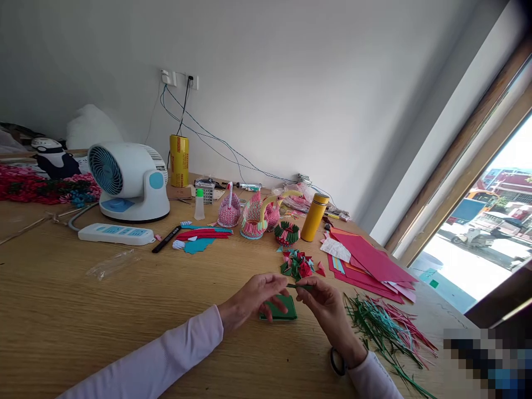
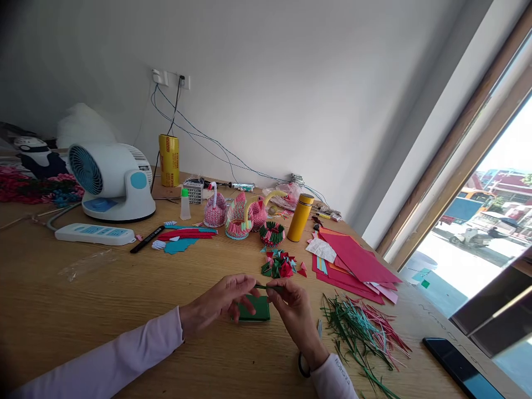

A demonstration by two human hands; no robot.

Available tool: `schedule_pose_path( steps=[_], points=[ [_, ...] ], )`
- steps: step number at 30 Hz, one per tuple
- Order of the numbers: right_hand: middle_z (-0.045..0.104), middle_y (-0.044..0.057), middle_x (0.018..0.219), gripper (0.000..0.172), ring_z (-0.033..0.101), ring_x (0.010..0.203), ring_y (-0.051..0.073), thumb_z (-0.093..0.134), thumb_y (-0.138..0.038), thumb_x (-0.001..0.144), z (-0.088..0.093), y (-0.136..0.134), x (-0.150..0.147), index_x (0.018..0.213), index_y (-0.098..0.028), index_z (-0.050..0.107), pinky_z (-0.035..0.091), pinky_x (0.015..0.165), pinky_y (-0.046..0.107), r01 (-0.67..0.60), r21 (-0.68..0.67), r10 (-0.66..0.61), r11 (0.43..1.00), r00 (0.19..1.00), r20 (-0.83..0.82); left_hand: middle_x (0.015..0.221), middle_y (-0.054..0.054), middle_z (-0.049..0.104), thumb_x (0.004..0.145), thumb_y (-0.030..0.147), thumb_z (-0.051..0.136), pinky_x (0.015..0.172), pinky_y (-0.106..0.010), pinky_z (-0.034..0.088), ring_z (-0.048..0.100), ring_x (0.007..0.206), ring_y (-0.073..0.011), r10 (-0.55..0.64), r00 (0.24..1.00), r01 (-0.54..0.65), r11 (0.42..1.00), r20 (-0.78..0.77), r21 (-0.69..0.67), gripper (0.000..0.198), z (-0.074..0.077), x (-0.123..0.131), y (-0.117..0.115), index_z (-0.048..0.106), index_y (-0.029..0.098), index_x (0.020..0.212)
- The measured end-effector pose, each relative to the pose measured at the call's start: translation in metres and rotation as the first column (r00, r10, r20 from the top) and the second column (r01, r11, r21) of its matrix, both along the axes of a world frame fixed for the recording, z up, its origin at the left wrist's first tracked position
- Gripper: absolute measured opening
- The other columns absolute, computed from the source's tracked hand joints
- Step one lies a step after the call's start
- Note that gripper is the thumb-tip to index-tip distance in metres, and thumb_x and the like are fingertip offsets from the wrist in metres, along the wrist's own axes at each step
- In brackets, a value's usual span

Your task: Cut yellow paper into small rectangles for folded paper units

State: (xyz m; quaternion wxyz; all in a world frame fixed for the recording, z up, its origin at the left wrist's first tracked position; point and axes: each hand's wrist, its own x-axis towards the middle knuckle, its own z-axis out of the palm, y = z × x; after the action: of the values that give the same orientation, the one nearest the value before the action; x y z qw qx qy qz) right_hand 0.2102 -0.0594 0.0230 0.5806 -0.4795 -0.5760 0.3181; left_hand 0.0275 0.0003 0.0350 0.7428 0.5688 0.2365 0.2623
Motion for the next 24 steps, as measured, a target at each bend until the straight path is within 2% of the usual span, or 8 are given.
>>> schedule_pose_path(
  steps=[3, 6, 10, 14, 20, 24],
  points=[
    [0.066, 0.000, 0.060, 0.022, 0.059, 0.056, 0.015, 0.073, -0.040, 0.073, 0.001, -0.001, -0.001, 0.083, -0.021, 0.069, 0.047, 0.053, 0.026, 0.006, -0.024, -0.007, 1.000, 1.000, -0.028, 0.103, -0.011, 0.067, 0.068, 0.043, 0.073, 0.043, -0.018, 0.046, 0.067, 0.076, -0.0187, 0.018, 1.000, -0.018, 0.981, -0.001, 0.194, 0.051, -0.004, 0.003, 0.000, 0.061, 0.014, 0.109],
    [0.065, 0.000, 0.058, 0.024, 0.058, 0.053, 0.014, 0.074, -0.041, 0.072, 0.001, -0.001, -0.003, 0.083, -0.020, 0.068, 0.045, 0.050, 0.024, -0.006, -0.044, 0.004, 0.999, 0.999, -0.045, 0.092, -0.009, 0.069, 0.073, 0.042, 0.069, 0.044, -0.020, 0.048, 0.067, 0.072, -0.0185, 0.060, 0.998, -0.063, 0.962, 0.016, 0.265, 0.042, -0.008, 0.006, 0.000, 0.064, 0.012, 0.101],
    [0.066, 0.000, 0.060, 0.025, 0.058, 0.054, 0.014, 0.073, -0.041, 0.074, 0.000, -0.002, -0.005, 0.086, -0.021, 0.067, 0.045, 0.051, 0.024, -0.026, -0.060, 0.022, 0.998, 0.998, -0.065, 0.086, -0.008, 0.069, 0.076, 0.044, 0.066, 0.044, -0.020, 0.049, 0.067, 0.067, -0.0174, 0.103, 0.994, -0.108, 0.968, 0.033, 0.228, 0.035, -0.009, 0.007, 0.000, 0.066, 0.011, 0.089],
    [0.066, 0.000, 0.064, 0.029, 0.059, 0.059, 0.014, 0.071, -0.041, 0.077, 0.001, -0.004, -0.008, 0.096, -0.020, 0.066, 0.047, 0.056, 0.024, -0.045, -0.080, 0.036, 0.996, 0.994, -0.104, 0.080, -0.006, 0.069, 0.075, 0.043, 0.067, 0.046, -0.020, 0.049, 0.067, 0.066, -0.0171, 0.097, 0.994, -0.104, 0.968, 0.040, 0.229, 0.033, -0.009, 0.007, -0.001, 0.066, 0.011, 0.084],
    [0.065, 0.000, 0.062, 0.024, 0.059, 0.059, 0.013, 0.073, -0.040, 0.075, 0.000, -0.004, -0.008, 0.083, -0.018, 0.066, 0.046, 0.056, 0.023, -0.049, -0.087, 0.033, 0.995, 0.983, -0.178, 0.078, -0.006, 0.070, 0.074, 0.043, 0.068, 0.047, -0.020, 0.048, 0.067, 0.064, -0.0162, 0.109, 0.994, -0.110, 0.964, 0.017, 0.243, 0.034, -0.006, 0.006, -0.003, 0.065, 0.010, 0.081],
    [0.066, -0.001, 0.064, 0.020, 0.059, 0.059, 0.012, 0.073, -0.037, 0.075, -0.004, -0.002, -0.007, 0.083, -0.019, 0.067, 0.046, 0.057, 0.022, -0.058, -0.073, 0.042, 0.996, 0.978, -0.202, 0.080, -0.007, 0.071, 0.076, 0.042, 0.067, 0.051, -0.019, 0.049, 0.067, 0.064, -0.0142, 0.103, 0.995, -0.101, 0.977, -0.001, 0.186, 0.035, 0.002, 0.004, -0.008, 0.067, 0.010, 0.088]
  ],
)
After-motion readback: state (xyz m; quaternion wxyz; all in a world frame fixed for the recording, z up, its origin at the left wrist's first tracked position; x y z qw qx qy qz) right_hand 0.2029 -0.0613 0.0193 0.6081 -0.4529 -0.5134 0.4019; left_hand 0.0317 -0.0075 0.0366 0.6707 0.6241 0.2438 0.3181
